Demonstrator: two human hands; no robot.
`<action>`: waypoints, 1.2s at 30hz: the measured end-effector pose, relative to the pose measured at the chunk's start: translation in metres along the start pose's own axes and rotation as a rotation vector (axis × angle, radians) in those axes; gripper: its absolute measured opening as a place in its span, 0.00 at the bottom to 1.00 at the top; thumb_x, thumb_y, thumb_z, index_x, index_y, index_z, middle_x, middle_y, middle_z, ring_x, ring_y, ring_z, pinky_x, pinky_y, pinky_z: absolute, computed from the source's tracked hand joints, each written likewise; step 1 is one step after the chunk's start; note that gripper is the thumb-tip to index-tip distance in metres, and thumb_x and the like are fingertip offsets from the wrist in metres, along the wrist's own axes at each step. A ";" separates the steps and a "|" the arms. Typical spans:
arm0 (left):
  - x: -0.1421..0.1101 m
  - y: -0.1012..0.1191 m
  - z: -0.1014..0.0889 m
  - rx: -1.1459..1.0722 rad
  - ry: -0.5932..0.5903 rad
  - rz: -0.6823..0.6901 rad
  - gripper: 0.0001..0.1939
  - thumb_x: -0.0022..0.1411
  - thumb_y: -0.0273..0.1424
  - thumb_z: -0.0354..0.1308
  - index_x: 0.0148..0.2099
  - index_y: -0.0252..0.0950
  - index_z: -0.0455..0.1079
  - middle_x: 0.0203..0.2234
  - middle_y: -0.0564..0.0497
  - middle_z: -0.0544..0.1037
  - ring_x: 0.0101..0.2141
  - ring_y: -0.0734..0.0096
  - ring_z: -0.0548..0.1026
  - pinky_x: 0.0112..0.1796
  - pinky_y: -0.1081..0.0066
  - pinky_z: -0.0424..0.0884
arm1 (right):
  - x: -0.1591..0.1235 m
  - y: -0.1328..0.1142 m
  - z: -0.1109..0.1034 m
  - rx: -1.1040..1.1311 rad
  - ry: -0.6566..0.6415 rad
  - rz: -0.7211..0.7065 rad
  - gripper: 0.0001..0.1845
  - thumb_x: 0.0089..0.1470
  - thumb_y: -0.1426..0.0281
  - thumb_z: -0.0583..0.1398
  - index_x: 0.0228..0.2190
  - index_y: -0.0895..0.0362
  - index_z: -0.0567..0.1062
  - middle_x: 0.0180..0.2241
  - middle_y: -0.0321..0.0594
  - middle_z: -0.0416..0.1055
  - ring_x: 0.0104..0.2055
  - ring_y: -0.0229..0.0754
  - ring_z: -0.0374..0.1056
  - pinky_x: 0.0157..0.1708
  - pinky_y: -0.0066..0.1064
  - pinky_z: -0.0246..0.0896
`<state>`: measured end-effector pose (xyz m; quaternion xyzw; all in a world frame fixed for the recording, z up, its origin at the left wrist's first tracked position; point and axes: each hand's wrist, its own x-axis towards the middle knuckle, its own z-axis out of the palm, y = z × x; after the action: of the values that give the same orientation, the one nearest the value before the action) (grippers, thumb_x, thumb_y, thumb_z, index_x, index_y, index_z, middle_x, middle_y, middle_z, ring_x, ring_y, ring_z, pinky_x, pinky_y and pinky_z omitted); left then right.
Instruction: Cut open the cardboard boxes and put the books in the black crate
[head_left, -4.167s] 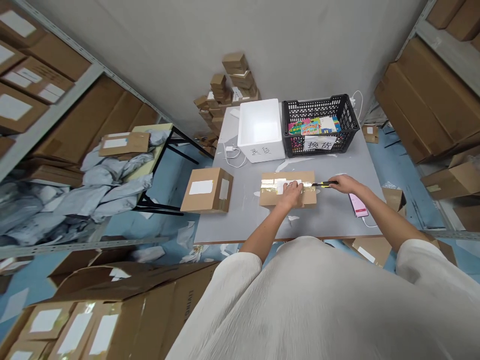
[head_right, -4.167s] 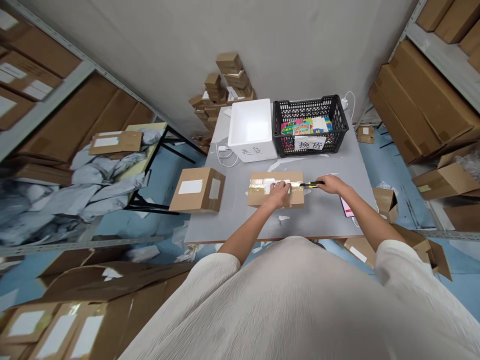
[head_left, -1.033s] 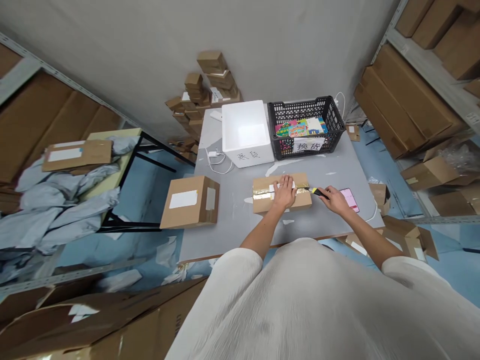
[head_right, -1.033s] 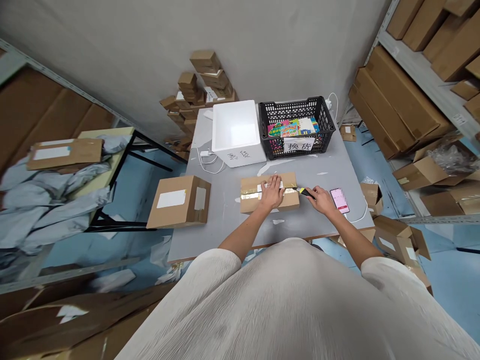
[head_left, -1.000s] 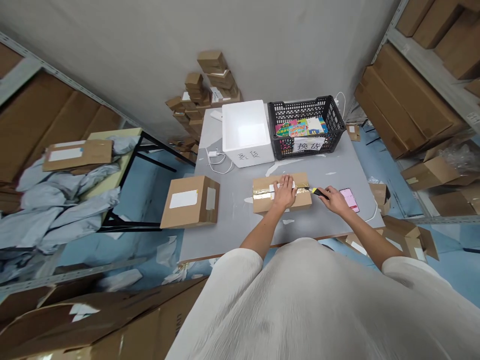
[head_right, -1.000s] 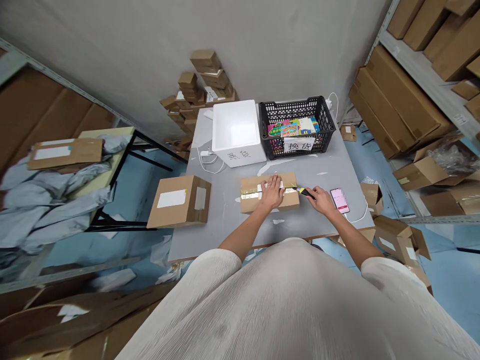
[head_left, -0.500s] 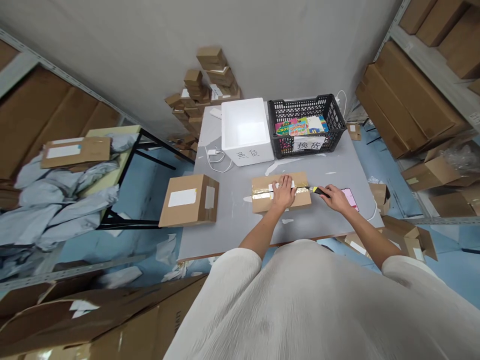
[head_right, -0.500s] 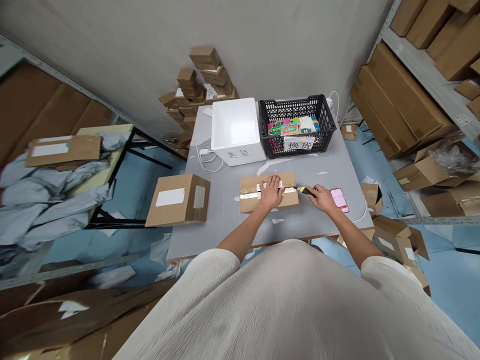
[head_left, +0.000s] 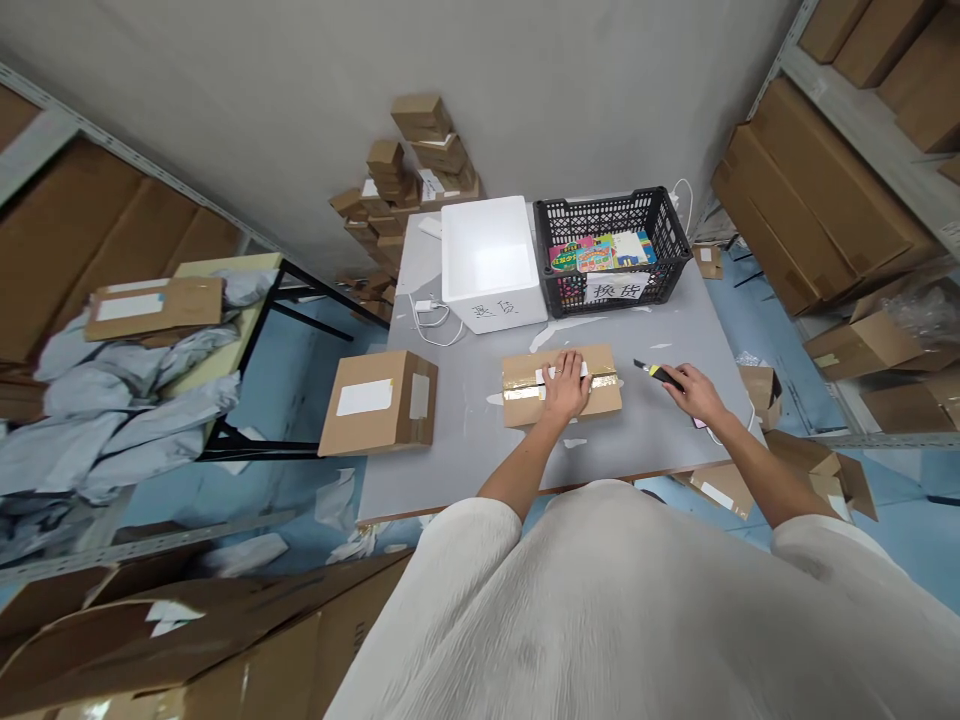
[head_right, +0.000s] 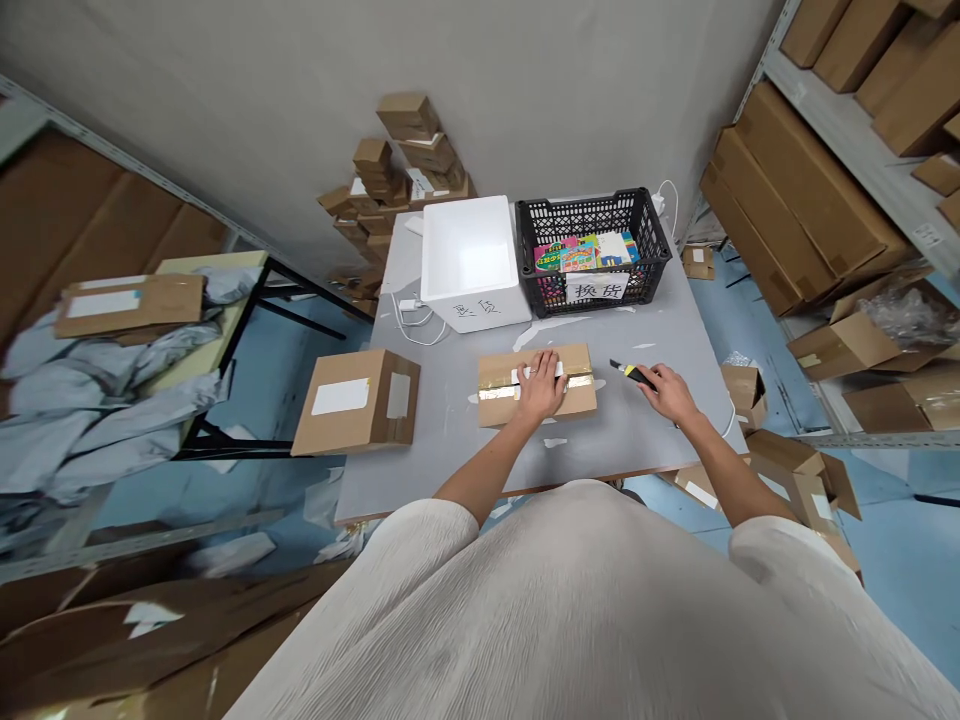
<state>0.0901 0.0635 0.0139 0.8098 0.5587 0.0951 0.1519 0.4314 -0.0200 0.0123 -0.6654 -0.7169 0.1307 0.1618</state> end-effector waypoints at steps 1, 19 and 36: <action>0.000 0.000 0.001 -0.008 0.010 0.002 0.35 0.79 0.40 0.43 0.83 0.40 0.54 0.79 0.40 0.61 0.80 0.48 0.53 0.75 0.39 0.46 | -0.001 -0.001 0.000 0.010 -0.012 -0.004 0.32 0.74 0.51 0.53 0.69 0.52 0.75 0.53 0.55 0.76 0.55 0.63 0.73 0.55 0.50 0.72; -0.079 -0.052 -0.014 0.027 -0.068 0.072 0.40 0.68 0.43 0.68 0.78 0.44 0.62 0.79 0.37 0.59 0.78 0.43 0.56 0.74 0.42 0.53 | 0.146 -0.133 0.040 0.151 -0.266 -0.262 0.27 0.69 0.55 0.58 0.59 0.56 0.81 0.62 0.55 0.77 0.66 0.62 0.68 0.65 0.49 0.63; -0.049 -0.054 -0.025 -0.269 -0.050 -0.299 0.30 0.79 0.30 0.44 0.79 0.40 0.57 0.63 0.39 0.80 0.60 0.51 0.79 0.57 0.56 0.77 | 0.073 -0.106 0.044 0.255 -0.148 0.096 0.24 0.68 0.48 0.55 0.51 0.51 0.76 0.48 0.50 0.83 0.53 0.62 0.75 0.59 0.54 0.65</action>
<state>0.0169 0.0390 0.0185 0.6924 0.6510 0.1252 0.2848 0.3125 0.0456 0.0187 -0.6615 -0.6719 0.2768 0.1852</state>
